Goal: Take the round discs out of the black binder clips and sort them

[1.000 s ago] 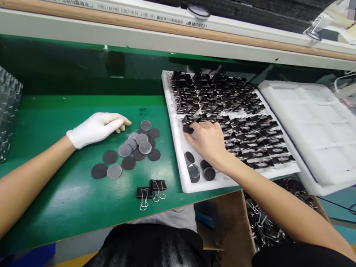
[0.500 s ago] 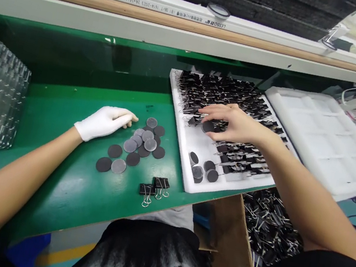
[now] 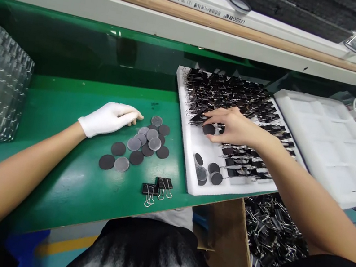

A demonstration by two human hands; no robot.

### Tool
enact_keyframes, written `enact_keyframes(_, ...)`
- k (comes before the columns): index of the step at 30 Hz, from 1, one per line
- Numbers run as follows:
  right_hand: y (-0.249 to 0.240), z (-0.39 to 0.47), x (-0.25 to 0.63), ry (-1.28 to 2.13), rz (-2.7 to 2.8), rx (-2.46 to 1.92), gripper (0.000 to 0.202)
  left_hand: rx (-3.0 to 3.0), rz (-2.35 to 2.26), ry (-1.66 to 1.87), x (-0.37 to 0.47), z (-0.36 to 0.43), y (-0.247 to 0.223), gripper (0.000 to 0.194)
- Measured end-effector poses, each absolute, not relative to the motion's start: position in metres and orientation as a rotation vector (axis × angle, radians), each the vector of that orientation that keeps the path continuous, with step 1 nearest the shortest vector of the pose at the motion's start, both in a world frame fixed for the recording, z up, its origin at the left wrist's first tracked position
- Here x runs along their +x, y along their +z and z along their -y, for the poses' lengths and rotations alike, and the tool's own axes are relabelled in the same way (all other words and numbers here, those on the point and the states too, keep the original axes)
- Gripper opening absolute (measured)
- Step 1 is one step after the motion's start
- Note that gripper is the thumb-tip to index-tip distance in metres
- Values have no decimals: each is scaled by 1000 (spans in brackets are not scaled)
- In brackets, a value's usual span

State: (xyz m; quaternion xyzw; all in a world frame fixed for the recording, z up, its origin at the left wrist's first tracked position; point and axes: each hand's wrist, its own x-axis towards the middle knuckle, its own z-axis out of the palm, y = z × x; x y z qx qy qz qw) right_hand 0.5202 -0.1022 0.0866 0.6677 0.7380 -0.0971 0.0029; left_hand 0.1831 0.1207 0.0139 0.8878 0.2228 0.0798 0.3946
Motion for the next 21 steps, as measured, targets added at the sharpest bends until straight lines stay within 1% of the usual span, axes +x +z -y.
enact_keyframes(4,87,101,520,-249,-2319,2064,27,2255,-564,206,183,-120,14,54)
enact_keyframes(10,81,102,526,-385,-2310,2115,32,2270,-569,206,182,-120,14,54)
enact_keyframes(12,79,105,527,-400,-2305,2127,30,2272,-570,206,182,-121,12,54)
enact_keyframes(15,82,110,525,-324,-2341,2176,26,2263,-562,222,183,-122,8,53)
enact_keyframes(18,92,116,514,-184,-2479,2266,30,2267,-563,300,176,-118,5,52)
enact_keyframes(21,99,119,495,-256,-2626,2260,32,2446,-620,491,149,-100,7,50)
